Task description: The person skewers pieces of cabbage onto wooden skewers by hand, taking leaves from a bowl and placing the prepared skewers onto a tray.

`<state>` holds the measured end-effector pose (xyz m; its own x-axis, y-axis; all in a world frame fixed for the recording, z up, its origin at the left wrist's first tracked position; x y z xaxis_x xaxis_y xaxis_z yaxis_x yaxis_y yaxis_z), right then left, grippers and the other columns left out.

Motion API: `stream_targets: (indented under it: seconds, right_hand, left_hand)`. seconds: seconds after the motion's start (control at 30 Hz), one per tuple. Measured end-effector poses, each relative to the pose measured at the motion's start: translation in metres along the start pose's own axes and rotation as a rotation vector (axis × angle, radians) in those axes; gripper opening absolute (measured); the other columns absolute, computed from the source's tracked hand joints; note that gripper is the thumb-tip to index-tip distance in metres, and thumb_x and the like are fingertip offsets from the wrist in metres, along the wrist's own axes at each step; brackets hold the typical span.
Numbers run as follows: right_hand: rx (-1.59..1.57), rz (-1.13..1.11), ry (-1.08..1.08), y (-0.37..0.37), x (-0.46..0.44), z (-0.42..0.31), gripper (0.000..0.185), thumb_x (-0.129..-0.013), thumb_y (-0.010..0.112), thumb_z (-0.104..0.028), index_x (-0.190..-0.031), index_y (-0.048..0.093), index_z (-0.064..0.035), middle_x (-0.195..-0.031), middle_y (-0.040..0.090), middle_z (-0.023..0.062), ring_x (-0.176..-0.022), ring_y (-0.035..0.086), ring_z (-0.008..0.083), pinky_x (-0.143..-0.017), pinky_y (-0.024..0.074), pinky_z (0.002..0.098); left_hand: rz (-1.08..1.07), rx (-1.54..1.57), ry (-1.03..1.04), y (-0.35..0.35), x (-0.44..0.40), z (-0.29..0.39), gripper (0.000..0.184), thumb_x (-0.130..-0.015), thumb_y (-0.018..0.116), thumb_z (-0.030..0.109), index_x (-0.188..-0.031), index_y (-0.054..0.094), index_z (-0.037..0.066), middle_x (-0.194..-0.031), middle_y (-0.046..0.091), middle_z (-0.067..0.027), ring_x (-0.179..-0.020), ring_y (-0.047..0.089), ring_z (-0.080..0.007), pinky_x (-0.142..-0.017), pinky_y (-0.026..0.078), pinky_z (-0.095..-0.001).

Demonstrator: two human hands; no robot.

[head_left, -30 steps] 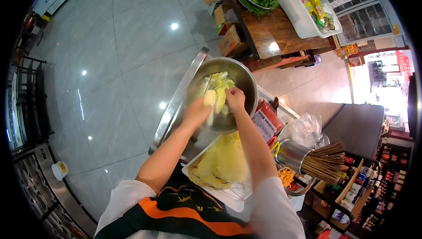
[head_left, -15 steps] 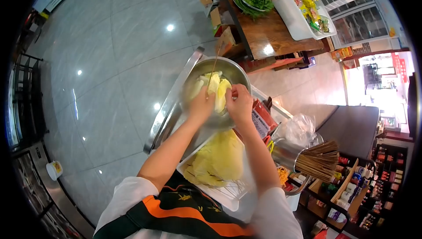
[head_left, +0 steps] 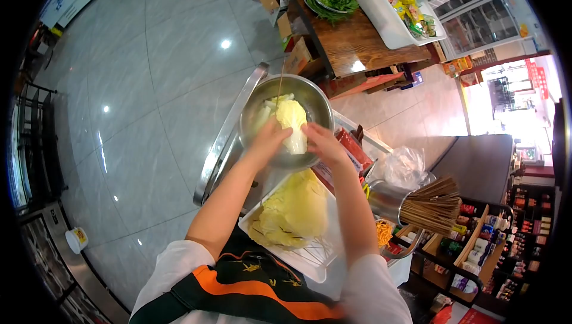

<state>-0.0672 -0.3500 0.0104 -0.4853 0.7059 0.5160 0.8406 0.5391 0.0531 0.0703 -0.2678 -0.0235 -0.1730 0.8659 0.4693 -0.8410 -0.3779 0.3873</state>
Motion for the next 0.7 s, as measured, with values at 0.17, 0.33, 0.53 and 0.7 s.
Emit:
stream_targets:
  seconds: [0.17,0.33,0.53,0.7]
  right_hand:
    - [-0.381,-0.195,0.156,0.005,0.007,0.015,0.03,-0.08,0.06,-0.009,-0.106,0.051,0.0026,-0.1,0.057,0.008,-0.087,0.057,0.0153,-0.074,0.0471,0.0275]
    - [-0.506,-0.024,0.01,-0.004,0.004,0.004,0.028,-0.081,0.056,-0.004,-0.108,0.05,0.0024,-0.104,0.056,0.0109,-0.094,0.056,0.0193,-0.08,0.0474,0.0323]
    - [-0.587,0.089,-0.175,-0.011,0.0,0.004,0.022,-0.08,0.058,-0.004,-0.102,0.054,0.0,-0.098,0.059,0.0066,-0.085,0.059,0.0143,-0.074,0.0497,0.0272]
    - [-0.404,0.165,-0.304,-0.005,0.008,-0.007,0.02,-0.078,0.061,-0.002,-0.098,0.057,-0.0007,-0.094,0.06,0.0038,-0.079,0.058,0.0093,-0.069,0.0462,0.0216]
  left_hand:
    - [0.016,-0.209,0.12,-0.001,-0.001,-0.008,0.037,-0.083,0.055,0.019,-0.118,0.046,0.008,-0.088,0.053,-0.0007,-0.068,0.049,-0.0064,-0.055,0.039,-0.0196]
    - [0.115,-0.679,0.325,-0.014,0.044,0.004,0.035,-0.088,0.046,0.023,-0.119,0.048,0.007,-0.091,0.054,-0.0052,-0.075,0.054,-0.014,-0.066,0.042,-0.0252]
    - [0.151,-0.953,0.402,-0.013,0.107,0.014,0.027,-0.088,0.043,0.022,-0.109,0.056,0.01,-0.08,0.053,-0.0109,-0.074,0.054,-0.0269,-0.064,0.042,-0.0336]
    - [0.194,-0.997,0.385,-0.015,0.117,0.016,0.026,-0.088,0.043,0.024,-0.107,0.057,0.012,-0.075,0.053,-0.011,-0.071,0.054,-0.0288,-0.063,0.042,-0.0343]
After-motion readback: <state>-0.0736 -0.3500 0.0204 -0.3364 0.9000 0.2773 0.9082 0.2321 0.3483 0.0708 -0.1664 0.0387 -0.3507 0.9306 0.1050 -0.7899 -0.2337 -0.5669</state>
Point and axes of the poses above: each hand's wrist, its own x-axis away from the middle knuckle, its own y-axis out of the palm, z = x × y, the point moved 1 cm from there along -x, towards the middle knuckle
